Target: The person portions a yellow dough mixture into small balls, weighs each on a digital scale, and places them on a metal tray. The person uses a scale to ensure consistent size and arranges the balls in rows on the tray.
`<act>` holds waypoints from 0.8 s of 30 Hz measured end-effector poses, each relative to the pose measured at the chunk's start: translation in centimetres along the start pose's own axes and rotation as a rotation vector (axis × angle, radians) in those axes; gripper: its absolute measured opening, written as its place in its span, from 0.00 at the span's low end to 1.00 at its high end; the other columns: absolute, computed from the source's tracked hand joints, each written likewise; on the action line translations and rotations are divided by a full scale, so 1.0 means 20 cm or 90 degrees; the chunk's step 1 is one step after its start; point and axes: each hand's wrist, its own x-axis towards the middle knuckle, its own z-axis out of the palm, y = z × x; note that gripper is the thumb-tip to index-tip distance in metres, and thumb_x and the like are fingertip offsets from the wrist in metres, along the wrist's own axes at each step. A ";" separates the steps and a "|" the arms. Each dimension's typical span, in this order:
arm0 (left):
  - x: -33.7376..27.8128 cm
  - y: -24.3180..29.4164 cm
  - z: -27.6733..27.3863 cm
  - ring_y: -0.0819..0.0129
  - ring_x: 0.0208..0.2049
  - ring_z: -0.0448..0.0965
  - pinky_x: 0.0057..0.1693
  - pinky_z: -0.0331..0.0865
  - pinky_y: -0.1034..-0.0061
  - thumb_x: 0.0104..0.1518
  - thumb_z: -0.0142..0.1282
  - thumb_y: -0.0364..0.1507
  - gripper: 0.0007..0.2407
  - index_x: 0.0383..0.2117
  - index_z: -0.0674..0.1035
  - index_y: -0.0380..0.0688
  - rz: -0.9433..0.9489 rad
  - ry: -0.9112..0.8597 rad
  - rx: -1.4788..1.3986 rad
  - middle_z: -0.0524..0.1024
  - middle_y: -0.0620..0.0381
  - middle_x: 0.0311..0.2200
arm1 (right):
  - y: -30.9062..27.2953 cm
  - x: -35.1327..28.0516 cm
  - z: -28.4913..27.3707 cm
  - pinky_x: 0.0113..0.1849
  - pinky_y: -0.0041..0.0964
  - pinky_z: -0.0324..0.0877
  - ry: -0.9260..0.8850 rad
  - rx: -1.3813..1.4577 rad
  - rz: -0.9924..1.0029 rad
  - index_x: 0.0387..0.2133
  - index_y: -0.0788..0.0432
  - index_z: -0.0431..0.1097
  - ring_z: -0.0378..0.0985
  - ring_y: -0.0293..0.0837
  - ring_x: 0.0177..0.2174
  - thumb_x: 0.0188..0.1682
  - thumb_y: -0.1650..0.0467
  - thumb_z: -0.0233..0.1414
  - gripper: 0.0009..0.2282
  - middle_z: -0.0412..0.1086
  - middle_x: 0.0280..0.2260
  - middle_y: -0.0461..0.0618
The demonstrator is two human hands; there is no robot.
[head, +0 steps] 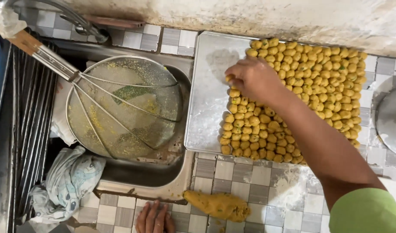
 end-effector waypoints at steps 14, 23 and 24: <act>0.10 0.08 -0.14 0.56 0.48 0.72 0.53 0.62 0.66 0.53 0.49 0.30 0.06 0.32 0.78 0.49 0.026 -0.030 -0.024 0.75 0.55 0.42 | -0.15 -0.10 0.13 0.44 0.50 0.66 -0.049 -0.005 -0.091 0.30 0.55 0.74 0.76 0.47 0.29 0.41 0.71 0.57 0.05 0.73 0.27 0.46; 0.06 0.06 -0.15 0.58 0.50 0.69 0.55 0.59 0.65 0.53 0.50 0.30 0.07 0.35 0.77 0.51 0.020 -0.048 -0.044 0.74 0.58 0.44 | -0.58 -0.30 -0.05 0.28 0.30 0.80 0.065 0.145 -0.134 0.22 0.65 0.74 0.79 0.45 0.22 0.41 0.84 0.52 0.06 0.74 0.21 0.51; 0.06 0.07 -0.15 0.58 0.50 0.70 0.55 0.60 0.65 0.52 0.50 0.30 0.06 0.34 0.78 0.51 0.016 -0.044 -0.039 0.74 0.58 0.44 | -0.59 -0.36 0.02 0.36 0.36 0.74 -0.031 0.093 -0.134 0.27 0.60 0.74 0.77 0.45 0.29 0.41 0.80 0.54 0.05 0.75 0.26 0.49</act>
